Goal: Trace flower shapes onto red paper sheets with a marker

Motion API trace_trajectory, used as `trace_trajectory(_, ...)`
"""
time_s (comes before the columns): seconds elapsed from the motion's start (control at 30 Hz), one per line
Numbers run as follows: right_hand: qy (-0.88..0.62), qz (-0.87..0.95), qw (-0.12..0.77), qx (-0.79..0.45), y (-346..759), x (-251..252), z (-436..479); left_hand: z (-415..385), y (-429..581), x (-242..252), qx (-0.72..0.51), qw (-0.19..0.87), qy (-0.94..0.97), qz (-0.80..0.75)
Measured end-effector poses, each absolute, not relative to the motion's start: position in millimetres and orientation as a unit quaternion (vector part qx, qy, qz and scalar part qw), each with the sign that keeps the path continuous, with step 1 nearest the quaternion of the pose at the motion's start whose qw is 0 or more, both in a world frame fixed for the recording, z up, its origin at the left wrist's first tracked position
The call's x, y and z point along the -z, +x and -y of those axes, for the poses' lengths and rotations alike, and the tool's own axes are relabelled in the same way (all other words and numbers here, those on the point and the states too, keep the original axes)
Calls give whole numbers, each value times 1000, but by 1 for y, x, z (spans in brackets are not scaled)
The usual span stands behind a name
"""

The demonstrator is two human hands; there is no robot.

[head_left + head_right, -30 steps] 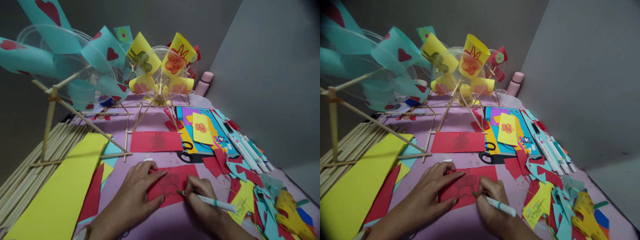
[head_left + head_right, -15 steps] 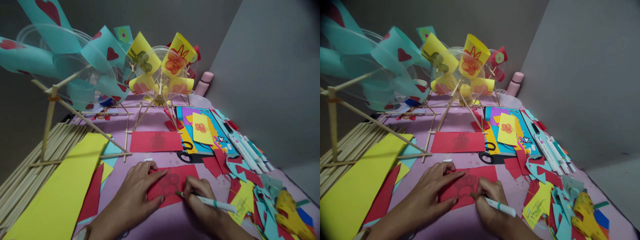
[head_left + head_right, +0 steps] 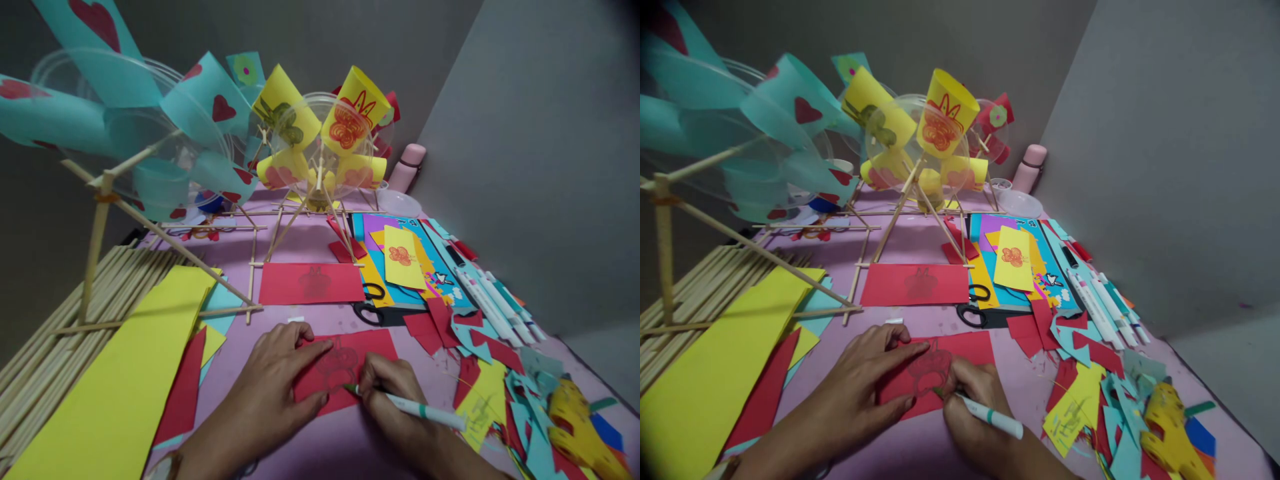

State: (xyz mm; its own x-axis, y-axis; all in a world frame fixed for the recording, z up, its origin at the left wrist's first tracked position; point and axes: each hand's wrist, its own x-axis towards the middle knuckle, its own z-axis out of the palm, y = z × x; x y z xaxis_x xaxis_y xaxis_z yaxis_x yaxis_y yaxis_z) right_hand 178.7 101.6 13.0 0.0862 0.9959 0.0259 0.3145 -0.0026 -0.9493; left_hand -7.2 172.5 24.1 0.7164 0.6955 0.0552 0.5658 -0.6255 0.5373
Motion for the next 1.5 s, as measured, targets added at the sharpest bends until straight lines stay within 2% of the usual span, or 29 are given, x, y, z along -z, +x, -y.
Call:
trace_trajectory(0.1, -593, 523, 464, -399, 180, -13, -102, -172, -7, -24, -135, 250, 892, -351)
trace_trajectory(0.27, -586, 389, 558, -440, 182, -15, -105, -173, -7, -25, -141, 251, 892, -349)
trace_trajectory(0.37, -585, 382, 583, -415, 181, -19, -108, -174, -7, -26, -139, 255, 892, -345)
trace_trajectory(0.8, -627, 478, 487, -376, 181, -2, -89, -172, -9, -23, -136, 260, 892, -345)
trace_trajectory(1.13, -581, 619, 476, -230, 176, 8, -95, -173, -6, -26, -138, 275, 885, -350)
trace_trajectory(1.5, -601, 642, 426, -209, 176, 3, -96, -172, -5, -27, -131, 269, 884, -360)
